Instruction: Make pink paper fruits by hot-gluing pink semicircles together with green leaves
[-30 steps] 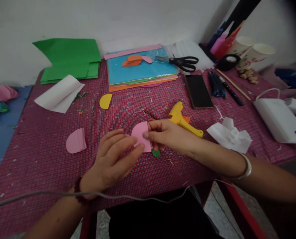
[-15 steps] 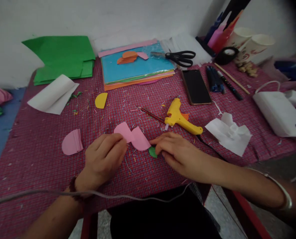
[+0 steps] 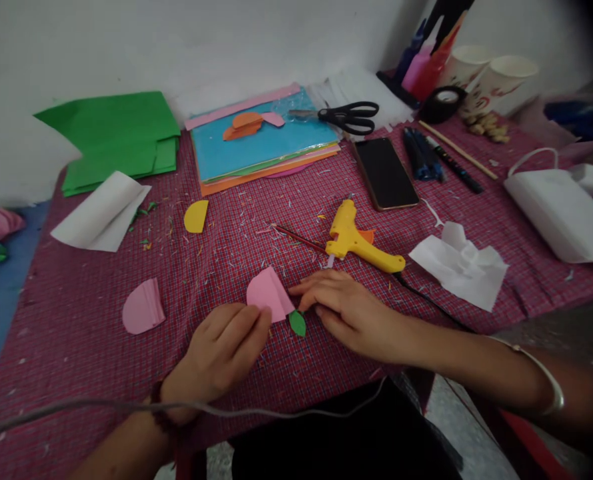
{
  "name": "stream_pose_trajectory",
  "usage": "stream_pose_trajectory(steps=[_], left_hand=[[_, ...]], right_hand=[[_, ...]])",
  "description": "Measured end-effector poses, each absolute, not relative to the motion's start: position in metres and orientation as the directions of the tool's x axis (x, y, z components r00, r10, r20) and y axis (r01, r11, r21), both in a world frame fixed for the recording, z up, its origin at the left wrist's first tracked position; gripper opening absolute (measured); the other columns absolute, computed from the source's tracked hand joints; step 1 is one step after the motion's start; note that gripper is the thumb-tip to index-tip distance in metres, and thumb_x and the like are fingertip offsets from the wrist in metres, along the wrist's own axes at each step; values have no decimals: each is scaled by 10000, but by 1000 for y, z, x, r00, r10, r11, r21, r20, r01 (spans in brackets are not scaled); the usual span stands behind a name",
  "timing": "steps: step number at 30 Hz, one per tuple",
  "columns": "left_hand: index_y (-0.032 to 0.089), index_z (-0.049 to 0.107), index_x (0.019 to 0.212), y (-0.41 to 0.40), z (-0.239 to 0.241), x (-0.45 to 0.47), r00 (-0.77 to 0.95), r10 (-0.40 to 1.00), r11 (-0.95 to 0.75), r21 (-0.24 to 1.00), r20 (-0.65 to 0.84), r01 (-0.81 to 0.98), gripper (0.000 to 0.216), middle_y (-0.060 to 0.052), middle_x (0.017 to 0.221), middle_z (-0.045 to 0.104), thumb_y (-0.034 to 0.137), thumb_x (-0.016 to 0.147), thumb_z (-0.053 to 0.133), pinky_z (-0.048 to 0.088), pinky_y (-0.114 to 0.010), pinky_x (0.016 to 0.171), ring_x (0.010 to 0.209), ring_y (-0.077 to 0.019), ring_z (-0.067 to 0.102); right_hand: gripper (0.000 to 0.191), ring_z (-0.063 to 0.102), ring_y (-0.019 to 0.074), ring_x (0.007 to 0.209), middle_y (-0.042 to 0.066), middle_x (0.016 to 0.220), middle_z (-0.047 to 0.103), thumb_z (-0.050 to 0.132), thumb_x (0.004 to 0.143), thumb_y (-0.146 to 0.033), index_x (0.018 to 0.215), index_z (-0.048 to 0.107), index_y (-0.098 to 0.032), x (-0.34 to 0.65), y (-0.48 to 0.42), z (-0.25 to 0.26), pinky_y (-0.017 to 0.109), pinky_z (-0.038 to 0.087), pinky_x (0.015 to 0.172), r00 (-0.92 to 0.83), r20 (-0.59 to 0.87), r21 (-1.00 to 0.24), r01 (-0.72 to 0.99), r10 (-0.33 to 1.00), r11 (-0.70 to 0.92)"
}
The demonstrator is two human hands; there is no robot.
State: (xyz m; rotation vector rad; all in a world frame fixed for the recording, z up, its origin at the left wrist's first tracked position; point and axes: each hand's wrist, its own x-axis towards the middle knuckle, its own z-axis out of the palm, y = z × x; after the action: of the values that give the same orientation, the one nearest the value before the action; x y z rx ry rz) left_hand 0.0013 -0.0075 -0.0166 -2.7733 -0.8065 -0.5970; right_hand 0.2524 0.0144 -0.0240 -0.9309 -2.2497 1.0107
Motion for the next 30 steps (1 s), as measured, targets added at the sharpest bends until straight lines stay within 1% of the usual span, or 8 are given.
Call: stream_pose_trajectory(steps=[6,12,17,19,21,23,27,30], left_hand=[[68,592,1140,-8,-28,0,769,538,-804,-64,345,591,295,-108,922,640,57,926,390,564,-339,748,855,-205,604],[101,603,1104,-11,-33,-2,727,621,-766,32,293,642,257,-103,972,651,50,899,458,559,-333,804,918,-203,611],[128,621,997,-6,-31,4,658,653,-739,127,375,661,177,-83,916,661,53,864,530,551,-298,784,849,-174,624],[141,622,918,-2,-28,8,555,716,-679,235,424,696,116,-57,844,655,68,844,570,544,-267,730,785,-149,622],[161,613,832,2,-24,11,424,806,-578,395,413,714,72,-24,775,638,92,831,590,523,-239,649,716,-127,613],[174,603,768,5,-21,12,332,875,-479,525,352,703,81,4,724,624,115,823,591,492,-224,583,651,-111,600],[179,619,719,9,-19,10,237,940,-340,650,244,680,87,15,690,641,152,800,609,476,-225,563,608,-108,599],[179,642,722,12,-21,7,108,992,-122,796,72,593,78,14,654,657,197,796,628,481,-215,545,580,-109,607]], right_hand=[[323,504,168,1193,34,1225,645,463,784,20,971,600,-205,252,14,-24,387,347,1035,-662,152,-765,392,734,511],[328,492,161,1218,33,1286,618,466,796,8,993,614,-209,253,14,-24,384,335,1052,-665,142,-762,399,733,510],[342,491,175,1213,54,1298,603,469,810,-9,1060,615,-193,253,13,-25,381,342,1043,-665,148,-741,416,733,527],[383,484,190,1207,57,1323,578,479,831,-36,1160,594,-196,252,12,-27,391,351,1029,-661,165,-712,434,732,552],[399,479,205,1196,51,1328,569,481,854,-62,1211,582,-207,251,11,-28,403,357,1014,-670,172,-676,454,723,581],[379,482,208,1181,45,1308,582,475,869,-72,1203,593,-206,250,11,-29,406,358,1004,-679,167,-658,463,715,594],[373,492,203,1164,38,1268,614,469,866,-63,1187,601,-199,249,11,-29,401,364,996,-684,152,-676,454,713,580],[361,495,201,1167,37,1251,627,472,867,-63,1174,609,-194,248,11,-29,401,369,992,-686,150,-674,456,712,581]])
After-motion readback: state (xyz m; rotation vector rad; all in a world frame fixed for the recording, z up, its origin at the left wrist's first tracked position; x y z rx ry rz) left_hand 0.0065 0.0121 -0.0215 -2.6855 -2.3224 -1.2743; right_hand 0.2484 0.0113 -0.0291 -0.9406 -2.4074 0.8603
